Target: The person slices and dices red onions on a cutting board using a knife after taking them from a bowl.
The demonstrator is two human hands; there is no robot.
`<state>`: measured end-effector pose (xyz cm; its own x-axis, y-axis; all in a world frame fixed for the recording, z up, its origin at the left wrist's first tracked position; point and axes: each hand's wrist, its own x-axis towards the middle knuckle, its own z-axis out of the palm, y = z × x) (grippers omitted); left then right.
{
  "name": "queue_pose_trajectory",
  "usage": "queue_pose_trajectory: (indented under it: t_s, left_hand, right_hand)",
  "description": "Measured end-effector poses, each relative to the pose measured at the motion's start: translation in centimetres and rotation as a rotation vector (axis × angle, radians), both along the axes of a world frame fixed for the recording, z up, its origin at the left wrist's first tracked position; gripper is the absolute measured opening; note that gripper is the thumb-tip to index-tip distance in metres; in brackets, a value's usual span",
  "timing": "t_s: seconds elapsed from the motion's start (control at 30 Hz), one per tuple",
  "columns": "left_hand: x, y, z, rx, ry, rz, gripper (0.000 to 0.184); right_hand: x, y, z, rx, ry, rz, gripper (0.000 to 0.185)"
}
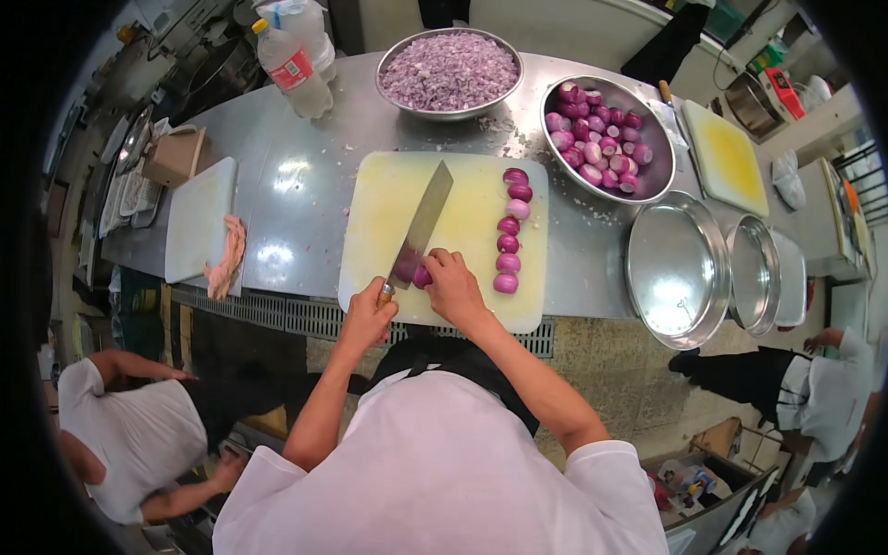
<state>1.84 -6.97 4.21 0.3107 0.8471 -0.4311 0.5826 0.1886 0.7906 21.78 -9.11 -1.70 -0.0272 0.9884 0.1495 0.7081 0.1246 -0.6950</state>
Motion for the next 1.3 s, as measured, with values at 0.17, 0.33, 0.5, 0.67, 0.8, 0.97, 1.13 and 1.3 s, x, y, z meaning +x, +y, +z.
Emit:
queue_pose_trajectory:
  t_s: [0.17, 0.33, 0.5, 0.67, 0.8, 0.97, 1.13, 1.3]
  left_hand:
    - [0.1, -0.1, -0.1, 0.006, 0.027, -0.024, 0.016]
    - [-0.4, -0.5, -1.3, 0.297, 0.135, -0.14, 0.027]
    - [-0.4, -0.1, -0.7, 0.26, 0.168, -0.13, 0.032]
    - [0.1, -0.5, 1.7, 0.254, 0.191, -0.124, 0.032]
    - [0.4, -1.3, 3.7, 0.264, 0.184, -0.138, 0.029]
    - [1.6, -0.8, 0.4, 0.277, 0.206, -0.179, 0.026]
    - [2.8, 1.2, -1.8, 0.352, 0.112, -0.191, 0.025]
    - [2.3, -0.2, -1.4, 0.349, 0.148, -0.193, 0.026]
  right_hand:
    - [0.1, -0.2, 0.2, 0.049, 0.074, -0.026, 0.04]
    - [-0.3, -0.1, -0.6, 0.086, 0.136, -0.065, 0.037]
    - [-0.2, 0.4, -1.0, 0.102, 0.122, -0.048, 0.028]
    - [-0.3, 0.7, -0.6, 0.145, 0.026, -0.03, 0.021]
    - [-0.7, 0.8, -0.4, 0.102, -0.023, -0.062, 0.016]
    - [-0.5, 0.7, -0.9, 0.106, -0.004, -0.06, 0.017]
    - [-0.1, 0.8, -1.4, 0.146, 0.01, -0.069, 0.018]
    - [-0.8, -0.2, -1.4, 0.145, 0.067, -0.045, 0.02]
